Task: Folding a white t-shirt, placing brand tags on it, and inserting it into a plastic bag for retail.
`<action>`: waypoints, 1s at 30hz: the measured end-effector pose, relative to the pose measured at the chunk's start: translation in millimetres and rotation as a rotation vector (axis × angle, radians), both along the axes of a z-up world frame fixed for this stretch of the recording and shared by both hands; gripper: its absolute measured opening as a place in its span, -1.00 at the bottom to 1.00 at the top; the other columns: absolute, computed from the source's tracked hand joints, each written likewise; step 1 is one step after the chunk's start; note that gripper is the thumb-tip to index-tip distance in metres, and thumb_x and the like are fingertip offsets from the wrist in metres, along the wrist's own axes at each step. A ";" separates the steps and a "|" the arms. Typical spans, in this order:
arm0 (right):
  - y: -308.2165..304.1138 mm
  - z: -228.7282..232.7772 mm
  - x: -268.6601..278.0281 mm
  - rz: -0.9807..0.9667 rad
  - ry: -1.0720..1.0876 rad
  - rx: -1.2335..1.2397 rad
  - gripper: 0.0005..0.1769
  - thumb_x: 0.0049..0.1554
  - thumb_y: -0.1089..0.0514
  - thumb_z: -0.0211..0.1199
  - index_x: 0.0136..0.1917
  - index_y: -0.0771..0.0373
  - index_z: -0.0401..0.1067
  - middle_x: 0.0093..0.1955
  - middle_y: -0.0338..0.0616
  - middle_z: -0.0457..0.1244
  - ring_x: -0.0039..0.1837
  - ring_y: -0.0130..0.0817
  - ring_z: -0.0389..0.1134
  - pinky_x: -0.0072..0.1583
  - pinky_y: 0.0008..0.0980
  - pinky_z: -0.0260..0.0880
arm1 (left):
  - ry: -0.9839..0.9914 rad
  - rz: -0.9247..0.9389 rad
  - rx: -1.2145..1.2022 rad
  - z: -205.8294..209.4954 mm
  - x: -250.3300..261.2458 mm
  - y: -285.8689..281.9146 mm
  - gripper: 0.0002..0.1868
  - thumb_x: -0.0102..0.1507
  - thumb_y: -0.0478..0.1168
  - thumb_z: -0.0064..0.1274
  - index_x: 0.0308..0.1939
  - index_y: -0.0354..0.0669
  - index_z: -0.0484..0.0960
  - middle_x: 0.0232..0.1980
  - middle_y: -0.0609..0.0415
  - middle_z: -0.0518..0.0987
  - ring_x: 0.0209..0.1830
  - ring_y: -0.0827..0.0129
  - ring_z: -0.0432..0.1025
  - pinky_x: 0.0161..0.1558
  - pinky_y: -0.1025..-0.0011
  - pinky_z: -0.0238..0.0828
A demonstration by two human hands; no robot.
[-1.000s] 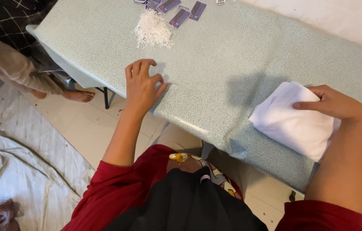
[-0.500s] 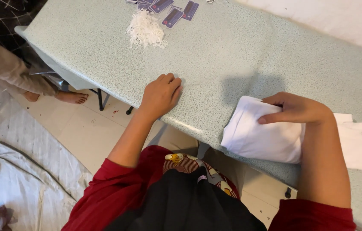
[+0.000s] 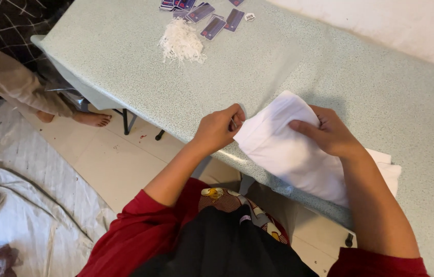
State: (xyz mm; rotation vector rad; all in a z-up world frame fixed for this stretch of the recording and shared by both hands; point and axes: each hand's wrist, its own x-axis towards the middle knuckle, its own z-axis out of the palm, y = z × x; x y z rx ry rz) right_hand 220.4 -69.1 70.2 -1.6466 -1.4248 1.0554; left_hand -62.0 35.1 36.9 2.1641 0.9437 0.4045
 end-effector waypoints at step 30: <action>9.0 -1.0 -42.5 -0.224 -0.332 -0.062 -0.56 0.37 -0.22 0.18 0.24 0.14 0.52 -0.10 0.17 0.37 -0.04 0.09 0.43 0.02 0.01 0.41 | -0.117 0.139 1.104 6.4 17.8 -47.0 -0.62 0.31 -0.43 0.04 0.20 -0.17 0.64 -0.38 0.10 0.53 -0.51 0.34 0.46 -0.51 0.44 0.39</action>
